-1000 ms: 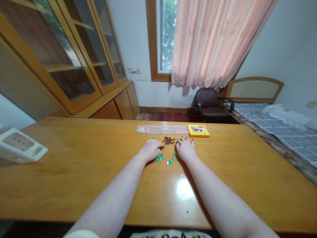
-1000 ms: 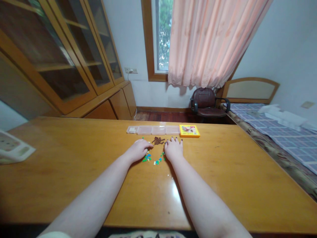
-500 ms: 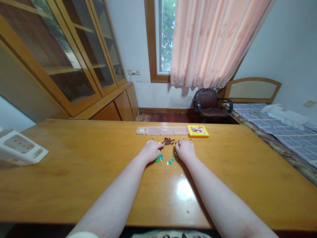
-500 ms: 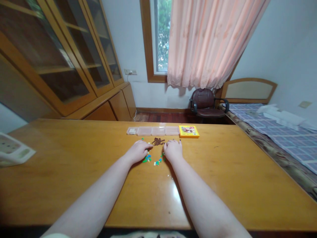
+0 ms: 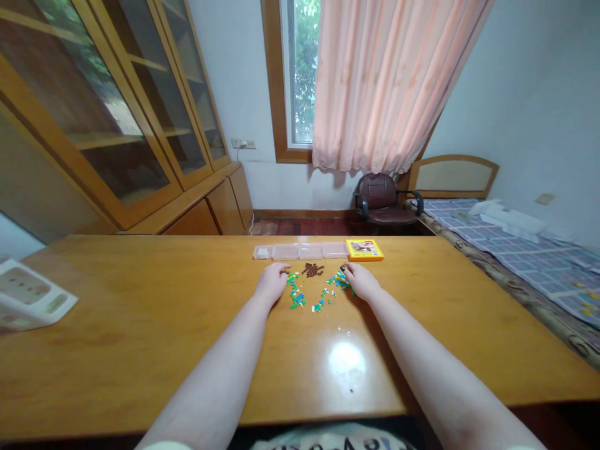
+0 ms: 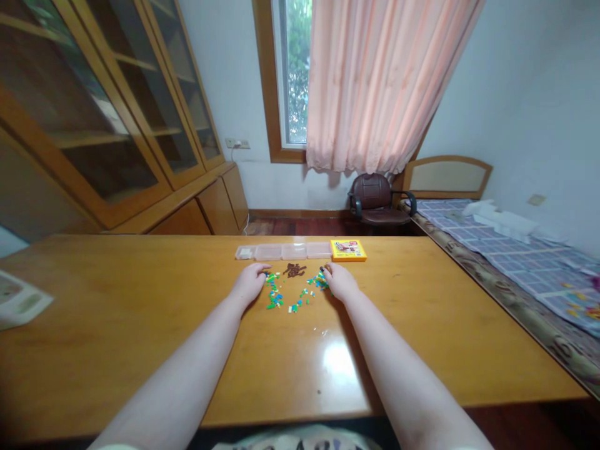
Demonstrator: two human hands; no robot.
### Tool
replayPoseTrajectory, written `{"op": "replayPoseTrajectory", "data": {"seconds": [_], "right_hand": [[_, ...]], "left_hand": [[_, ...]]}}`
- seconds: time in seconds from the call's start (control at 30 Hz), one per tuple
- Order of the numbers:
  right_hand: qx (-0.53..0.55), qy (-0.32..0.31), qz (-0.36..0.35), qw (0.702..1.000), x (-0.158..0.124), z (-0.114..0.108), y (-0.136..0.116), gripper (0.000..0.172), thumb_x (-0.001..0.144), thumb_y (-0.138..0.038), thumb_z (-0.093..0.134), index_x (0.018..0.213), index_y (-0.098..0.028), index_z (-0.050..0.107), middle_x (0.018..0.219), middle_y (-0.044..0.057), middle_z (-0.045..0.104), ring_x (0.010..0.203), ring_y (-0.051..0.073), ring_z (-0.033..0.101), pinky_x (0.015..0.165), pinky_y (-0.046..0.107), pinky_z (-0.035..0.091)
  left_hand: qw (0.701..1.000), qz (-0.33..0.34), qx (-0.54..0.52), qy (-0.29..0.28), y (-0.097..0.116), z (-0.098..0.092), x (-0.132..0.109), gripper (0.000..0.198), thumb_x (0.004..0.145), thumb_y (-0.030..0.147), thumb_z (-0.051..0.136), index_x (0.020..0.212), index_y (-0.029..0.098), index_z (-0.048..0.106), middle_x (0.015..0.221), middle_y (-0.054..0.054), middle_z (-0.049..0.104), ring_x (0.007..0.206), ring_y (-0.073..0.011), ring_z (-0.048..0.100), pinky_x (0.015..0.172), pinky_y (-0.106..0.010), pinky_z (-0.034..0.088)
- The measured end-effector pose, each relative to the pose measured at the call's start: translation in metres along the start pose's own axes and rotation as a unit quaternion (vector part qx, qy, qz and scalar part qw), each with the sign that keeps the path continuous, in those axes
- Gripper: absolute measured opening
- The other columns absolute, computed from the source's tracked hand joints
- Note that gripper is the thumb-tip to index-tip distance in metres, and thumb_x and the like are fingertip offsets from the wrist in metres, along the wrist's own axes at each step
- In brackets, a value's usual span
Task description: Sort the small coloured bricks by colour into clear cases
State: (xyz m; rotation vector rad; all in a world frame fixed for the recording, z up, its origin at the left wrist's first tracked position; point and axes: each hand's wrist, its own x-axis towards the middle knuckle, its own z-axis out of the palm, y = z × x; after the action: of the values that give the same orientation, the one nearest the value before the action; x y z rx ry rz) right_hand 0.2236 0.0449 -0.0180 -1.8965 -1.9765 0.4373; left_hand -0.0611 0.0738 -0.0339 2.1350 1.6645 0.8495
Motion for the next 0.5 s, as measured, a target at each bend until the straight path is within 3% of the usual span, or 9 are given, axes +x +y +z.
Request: {"op": "replayPoseTrajectory", "data": {"seconds": [0.13, 0.33, 0.5], "right_hand": [[-0.042, -0.025, -0.084, 0.995, -0.009, 0.014, 0.003, 0.048, 0.092, -0.035, 0.039, 0.135, -0.014, 0.045, 0.144, 0.012, 0.04, 0.134, 0.022, 0.034, 0.11, 0.039, 0.024], [-0.029, -0.044, -0.161, 0.985, -0.019, 0.022, -0.005, 0.05, 0.093, -0.035, 0.037, 0.138, -0.014, 0.042, 0.145, 0.011, 0.039, 0.136, 0.021, 0.032, 0.113, 0.039, 0.023], [-0.034, -0.061, -0.163, 0.984, -0.036, 0.025, -0.018, 0.052, 0.093, -0.039, 0.037, 0.138, -0.013, 0.043, 0.145, 0.012, 0.037, 0.136, 0.023, 0.031, 0.113, 0.041, 0.022]], "left_hand": [[0.997, -0.023, -0.05, 0.045, -0.002, 0.0, 0.0, 0.04, 0.074, 0.01, 0.044, 0.106, 0.015, 0.067, 0.111, -0.008, 0.067, 0.107, -0.0202, 0.059, 0.1, -0.035, 0.044], [0.99, -0.041, -0.113, 0.074, -0.007, 0.005, 0.001, 0.038, 0.073, 0.008, 0.045, 0.104, 0.016, 0.066, 0.109, -0.007, 0.067, 0.105, -0.0189, 0.061, 0.098, -0.036, 0.045], [0.988, -0.051, -0.13, 0.067, -0.008, 0.008, 0.001, 0.038, 0.072, 0.007, 0.045, 0.102, 0.017, 0.067, 0.108, -0.007, 0.067, 0.103, -0.0188, 0.061, 0.097, -0.036, 0.046]]}}
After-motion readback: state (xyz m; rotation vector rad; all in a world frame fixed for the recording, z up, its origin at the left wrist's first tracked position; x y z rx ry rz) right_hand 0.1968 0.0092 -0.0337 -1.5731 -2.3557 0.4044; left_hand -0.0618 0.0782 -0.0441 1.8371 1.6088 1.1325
